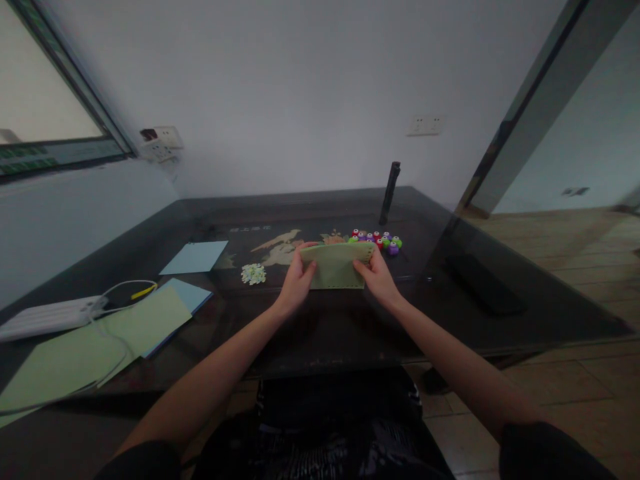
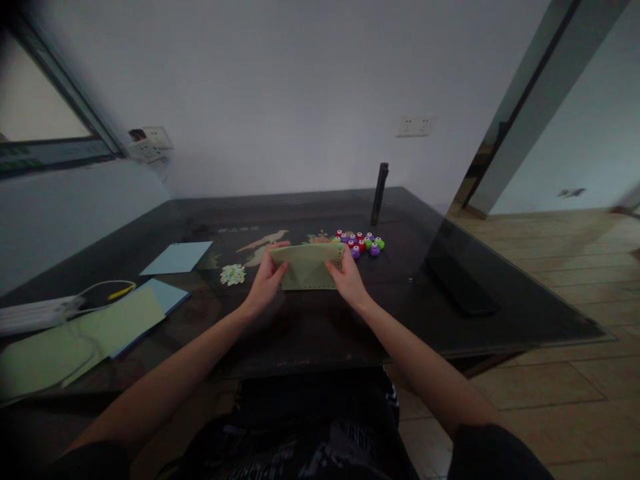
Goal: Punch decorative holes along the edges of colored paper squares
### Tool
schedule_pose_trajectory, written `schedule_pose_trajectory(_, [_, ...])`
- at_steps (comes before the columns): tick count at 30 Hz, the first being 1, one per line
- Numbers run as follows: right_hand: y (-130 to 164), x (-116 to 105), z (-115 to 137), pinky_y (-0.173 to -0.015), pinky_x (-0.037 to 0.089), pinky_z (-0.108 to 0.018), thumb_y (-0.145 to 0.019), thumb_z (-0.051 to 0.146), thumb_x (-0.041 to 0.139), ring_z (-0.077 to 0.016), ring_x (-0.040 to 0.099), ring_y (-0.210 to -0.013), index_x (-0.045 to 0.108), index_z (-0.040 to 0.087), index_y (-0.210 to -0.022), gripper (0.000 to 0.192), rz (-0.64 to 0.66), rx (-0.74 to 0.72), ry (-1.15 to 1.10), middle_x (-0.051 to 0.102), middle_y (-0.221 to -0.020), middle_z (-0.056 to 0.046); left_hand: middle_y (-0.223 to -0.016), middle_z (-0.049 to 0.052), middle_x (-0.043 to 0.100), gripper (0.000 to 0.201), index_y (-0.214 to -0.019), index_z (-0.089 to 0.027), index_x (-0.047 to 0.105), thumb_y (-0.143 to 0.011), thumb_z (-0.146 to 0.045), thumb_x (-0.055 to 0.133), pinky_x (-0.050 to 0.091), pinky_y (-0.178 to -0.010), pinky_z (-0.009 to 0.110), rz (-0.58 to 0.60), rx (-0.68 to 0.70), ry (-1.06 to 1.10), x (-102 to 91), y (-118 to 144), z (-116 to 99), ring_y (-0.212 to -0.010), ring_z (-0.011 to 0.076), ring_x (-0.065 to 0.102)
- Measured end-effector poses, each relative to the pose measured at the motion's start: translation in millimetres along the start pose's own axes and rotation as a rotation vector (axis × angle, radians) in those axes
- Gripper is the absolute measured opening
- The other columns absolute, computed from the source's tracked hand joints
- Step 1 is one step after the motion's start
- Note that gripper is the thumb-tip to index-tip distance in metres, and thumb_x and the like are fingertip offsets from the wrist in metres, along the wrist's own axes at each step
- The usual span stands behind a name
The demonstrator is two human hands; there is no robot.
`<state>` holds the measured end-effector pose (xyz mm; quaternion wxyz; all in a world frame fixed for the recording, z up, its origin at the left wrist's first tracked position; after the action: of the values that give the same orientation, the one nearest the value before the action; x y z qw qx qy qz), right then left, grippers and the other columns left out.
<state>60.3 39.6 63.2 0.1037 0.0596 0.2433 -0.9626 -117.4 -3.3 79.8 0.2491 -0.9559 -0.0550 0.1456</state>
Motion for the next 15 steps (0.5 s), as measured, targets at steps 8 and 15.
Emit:
schedule_pose_trajectory(8, [-1, -1, 2, -0.1, 0.041, -0.041, -0.083, 0.028, 0.053, -0.0225, 0.053, -0.113, 0.037, 0.025, -0.128, 0.048, -0.01, -0.018, 0.052, 0.056, -0.118, -0.008, -0.115, 0.006, 0.052, 0.032, -0.12, -0.023, 0.04, -0.088, -0.019, 0.042, 0.038, -0.101, 0.039, -0.042, 0.011, -0.035, 1.4, 0, 8, -0.112, 0.0191, 0.05])
schedule_pose_trajectory(15, [-3, -6, 19, -0.1, 0.039, -0.042, -0.08, 0.025, 0.053, -0.0244, 0.053, -0.108, 0.041, 0.022, -0.127, 0.048, -0.061, -0.057, 0.116, 0.056, -0.113, -0.009, -0.116, 0.007, 0.051, 0.034, -0.118, -0.022, 0.039, -0.086, -0.017, 0.044, 0.039, -0.1, 0.04, -0.079, 0.027, -0.056, -1.2, -3, -2, -0.111, 0.02, 0.05])
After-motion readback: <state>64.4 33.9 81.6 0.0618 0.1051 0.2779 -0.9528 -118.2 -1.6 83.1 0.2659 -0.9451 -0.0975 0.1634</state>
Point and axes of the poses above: each hand's wrist, its own y-axis away from the middle knuckle, its own x-axis out of the palm, z = x × y, the point moved 9 cm from there along -y, towards the middle knuckle
